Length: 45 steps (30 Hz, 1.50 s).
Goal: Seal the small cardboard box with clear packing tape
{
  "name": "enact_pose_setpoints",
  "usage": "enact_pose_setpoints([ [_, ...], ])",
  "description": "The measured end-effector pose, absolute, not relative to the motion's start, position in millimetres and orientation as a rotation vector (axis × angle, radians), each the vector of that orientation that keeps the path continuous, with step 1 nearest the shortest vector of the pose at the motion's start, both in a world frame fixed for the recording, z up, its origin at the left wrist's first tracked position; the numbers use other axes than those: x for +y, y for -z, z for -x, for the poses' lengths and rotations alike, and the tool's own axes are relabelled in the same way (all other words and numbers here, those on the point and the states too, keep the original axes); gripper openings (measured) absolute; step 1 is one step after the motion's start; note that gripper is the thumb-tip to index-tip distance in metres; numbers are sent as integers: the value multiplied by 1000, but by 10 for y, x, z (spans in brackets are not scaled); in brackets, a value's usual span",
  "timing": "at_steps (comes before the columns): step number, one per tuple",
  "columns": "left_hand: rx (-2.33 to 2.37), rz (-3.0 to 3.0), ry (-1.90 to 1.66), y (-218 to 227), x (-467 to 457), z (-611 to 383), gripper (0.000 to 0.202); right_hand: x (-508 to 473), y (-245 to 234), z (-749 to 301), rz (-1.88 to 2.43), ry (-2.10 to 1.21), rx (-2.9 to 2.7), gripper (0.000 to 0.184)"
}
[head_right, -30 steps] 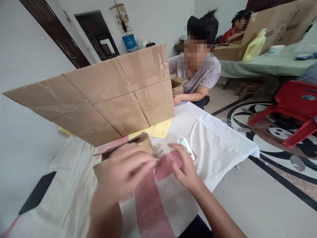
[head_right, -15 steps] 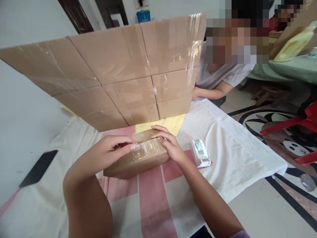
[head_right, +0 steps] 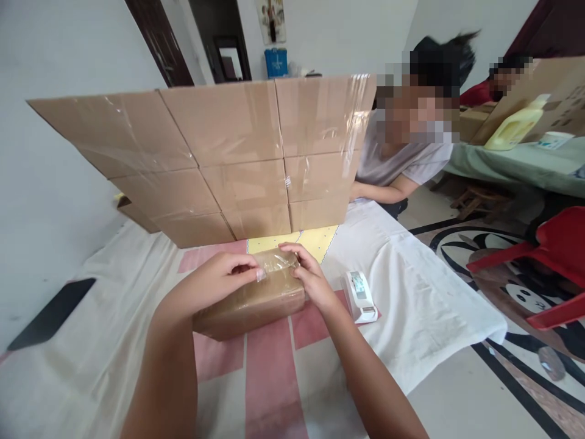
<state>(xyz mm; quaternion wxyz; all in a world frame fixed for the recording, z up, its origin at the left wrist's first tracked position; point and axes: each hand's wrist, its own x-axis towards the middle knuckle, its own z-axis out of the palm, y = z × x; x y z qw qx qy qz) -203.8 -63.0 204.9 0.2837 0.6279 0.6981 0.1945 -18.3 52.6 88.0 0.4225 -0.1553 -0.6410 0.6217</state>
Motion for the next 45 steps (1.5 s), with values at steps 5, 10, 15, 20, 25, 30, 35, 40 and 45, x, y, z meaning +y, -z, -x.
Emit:
enact_pose_setpoints([
  [5, 1857, -1654, -574, -2072, -669, 1935, 31, 533, -856, 195, 341, -1533, -1581, 42],
  [10, 1786, -1689, -602, -2145, -727, 1815, 33, 500, -893, 181, 332, -1493, -1601, 32],
  [15, 1772, -1668, -656, -2151, -760, 1821, 33, 464, -916, 155, 351, -1475, -1623, 31],
  [20, 1773, -1682, -659, -2088, -707, 1832, 34, 485, -886, 148, 301, -1454, -1663, 34],
  [25, 1792, -1651, -655, -1987, -608, 1824, 33, 507, -894, 161, 328, -1444, -1674, 34],
  [30, 1910, -1679, -635, -1936, -549, 1854, 30, 506, -904, 161, 330, -1428, -1703, 37],
  [35, 2069, -1738, -590, -1933, -526, 1875, 27, 521, -890, 164, 335, -1422, -1720, 38],
  [40, 1869, -1703, -663, -1946, -546, 1852, 26, 512, -901, 164, 369, -1424, -1715, 42],
  [45, 1921, -1704, -668, -1992, -589, 1843, 26, 492, -921, 168, 411, -1457, -1716, 47],
])
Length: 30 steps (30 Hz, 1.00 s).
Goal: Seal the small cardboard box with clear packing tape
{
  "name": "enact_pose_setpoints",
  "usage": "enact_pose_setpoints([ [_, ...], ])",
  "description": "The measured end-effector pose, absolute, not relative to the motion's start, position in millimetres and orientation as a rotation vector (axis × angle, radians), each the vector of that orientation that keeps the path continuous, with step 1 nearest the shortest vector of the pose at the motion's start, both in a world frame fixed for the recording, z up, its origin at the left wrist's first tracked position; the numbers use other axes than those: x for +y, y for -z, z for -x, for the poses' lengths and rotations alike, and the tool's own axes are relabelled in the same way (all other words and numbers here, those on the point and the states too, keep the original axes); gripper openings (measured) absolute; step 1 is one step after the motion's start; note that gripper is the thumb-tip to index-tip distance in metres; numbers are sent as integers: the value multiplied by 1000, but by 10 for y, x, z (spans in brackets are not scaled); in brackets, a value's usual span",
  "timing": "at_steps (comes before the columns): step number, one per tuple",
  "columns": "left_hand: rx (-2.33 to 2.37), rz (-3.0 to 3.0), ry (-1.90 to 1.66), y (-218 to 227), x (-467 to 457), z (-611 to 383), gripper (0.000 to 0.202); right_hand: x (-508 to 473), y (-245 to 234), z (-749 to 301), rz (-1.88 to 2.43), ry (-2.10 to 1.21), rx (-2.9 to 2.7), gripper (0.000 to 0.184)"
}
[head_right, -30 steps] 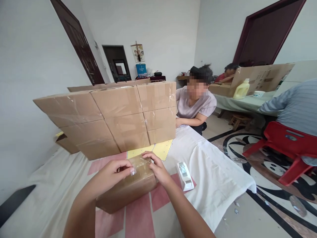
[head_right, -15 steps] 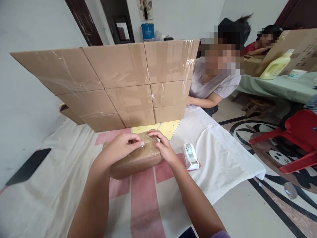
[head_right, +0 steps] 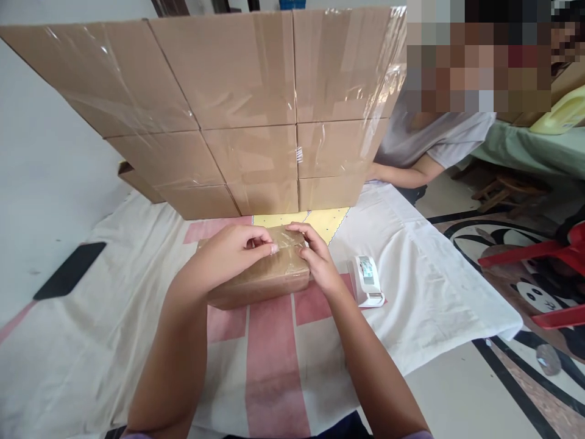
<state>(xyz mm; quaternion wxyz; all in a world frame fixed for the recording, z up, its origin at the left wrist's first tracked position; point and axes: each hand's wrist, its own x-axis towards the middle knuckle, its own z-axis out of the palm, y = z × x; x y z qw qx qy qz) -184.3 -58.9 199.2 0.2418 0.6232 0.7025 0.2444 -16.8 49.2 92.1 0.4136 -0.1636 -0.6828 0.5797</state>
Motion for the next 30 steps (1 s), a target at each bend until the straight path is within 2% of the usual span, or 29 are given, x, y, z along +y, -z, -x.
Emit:
enact_pose_setpoints([
  [9, 1947, -1781, -594, -1940, -544, 1826, 30, 490, -923, 162, 451, -1447, -1736, 48],
  [30, 2004, -1757, -537, -1870, -487, 1824, 21, 494, -903, 176, 398, -1435, -1718, 49],
])
